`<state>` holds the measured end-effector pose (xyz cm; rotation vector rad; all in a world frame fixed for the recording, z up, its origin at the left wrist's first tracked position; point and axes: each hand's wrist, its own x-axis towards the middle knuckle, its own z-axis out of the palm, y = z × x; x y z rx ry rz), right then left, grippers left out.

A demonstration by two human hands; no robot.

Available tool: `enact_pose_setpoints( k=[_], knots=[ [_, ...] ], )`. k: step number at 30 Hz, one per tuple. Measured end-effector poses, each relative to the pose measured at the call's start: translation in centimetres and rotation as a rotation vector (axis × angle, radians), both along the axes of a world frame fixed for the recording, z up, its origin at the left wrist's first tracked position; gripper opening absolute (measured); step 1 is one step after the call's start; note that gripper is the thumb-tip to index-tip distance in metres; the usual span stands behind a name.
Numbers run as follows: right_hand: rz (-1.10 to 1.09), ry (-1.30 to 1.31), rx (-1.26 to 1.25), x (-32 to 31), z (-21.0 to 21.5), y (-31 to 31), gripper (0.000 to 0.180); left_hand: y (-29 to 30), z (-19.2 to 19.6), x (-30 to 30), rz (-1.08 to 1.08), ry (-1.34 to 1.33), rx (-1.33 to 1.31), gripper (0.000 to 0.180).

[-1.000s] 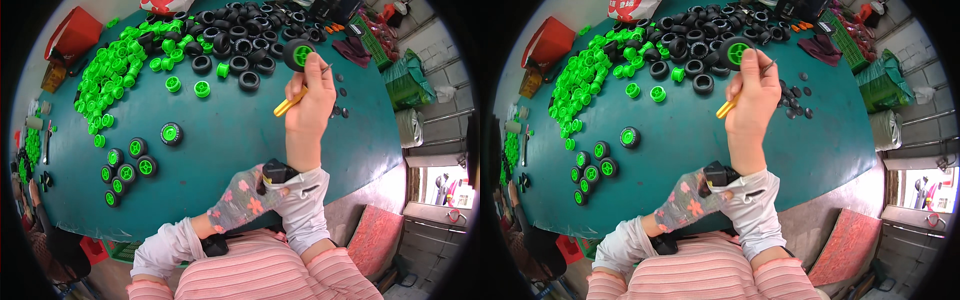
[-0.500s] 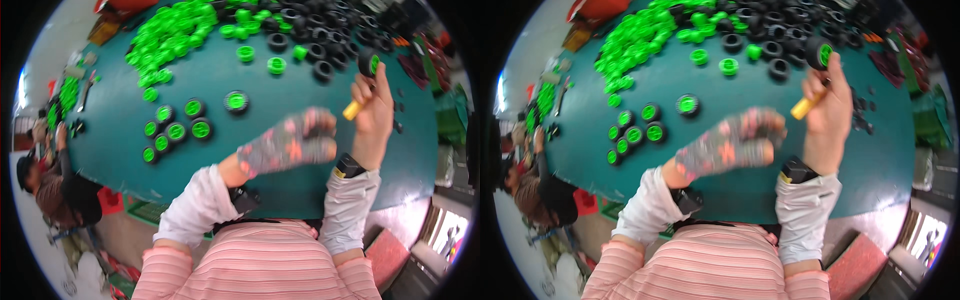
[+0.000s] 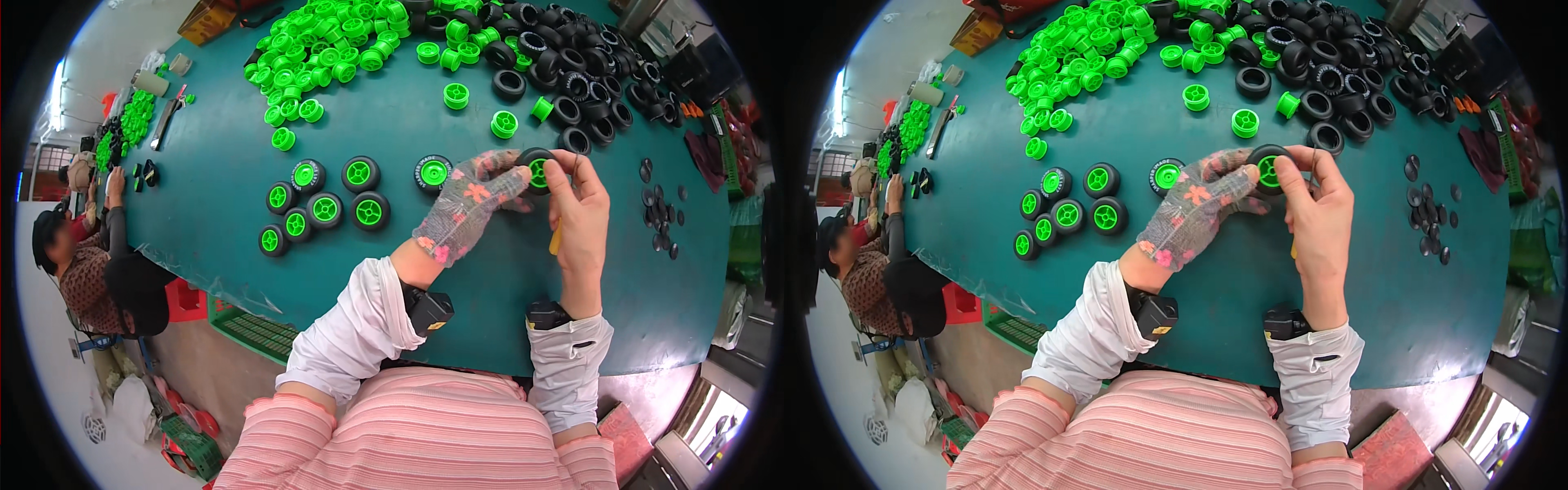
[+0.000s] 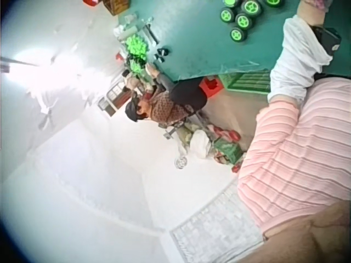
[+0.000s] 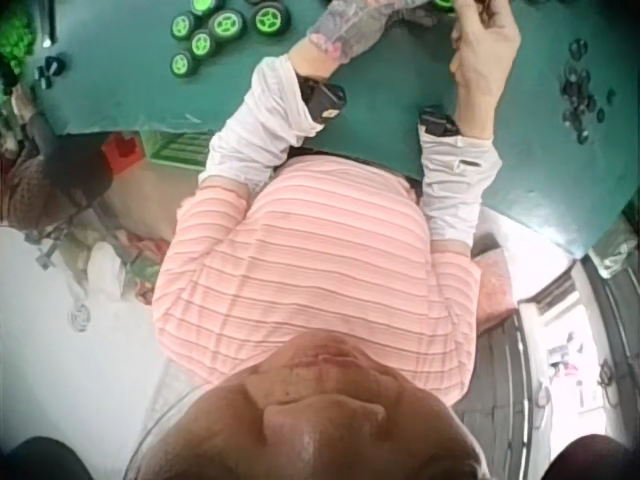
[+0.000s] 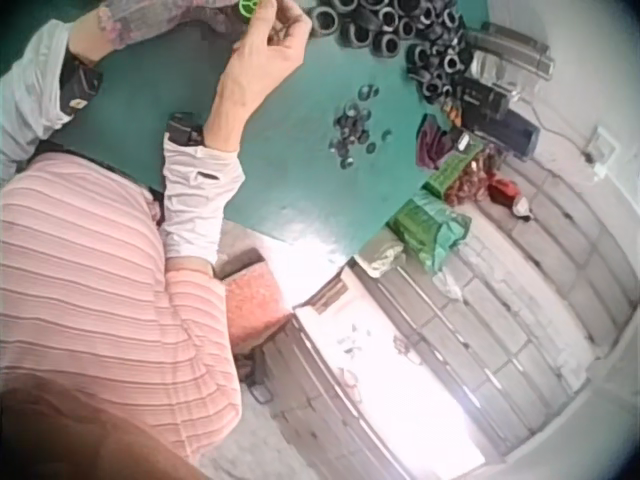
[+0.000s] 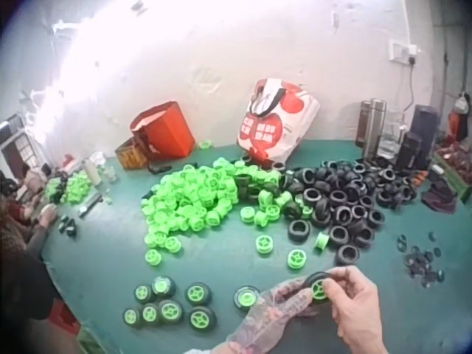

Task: Assembling green plastic rims into black rubber tires at a work table.

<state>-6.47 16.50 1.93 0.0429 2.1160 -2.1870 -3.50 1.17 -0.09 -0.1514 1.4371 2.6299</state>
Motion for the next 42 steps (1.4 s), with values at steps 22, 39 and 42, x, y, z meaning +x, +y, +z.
enact_pose_setpoints(
  k=[22,39,42],
  knots=[
    [0.132,-0.225,-0.23,-0.2,-1.2,0.8,0.019,-1.6,1.1,-0.1,-0.029,-0.079,-0.228,0.036],
    [0.264,-0.204,-0.32,-0.5,0.5,2.1,0.038,-1.0,1.9,0.0,0.098,0.207,-0.318,0.055],
    [0.265,-0.16,-0.288,-0.4,0.4,2.0,0.042,-1.8,1.9,-0.3,-0.005,0.088,-0.305,0.055]
  ],
)
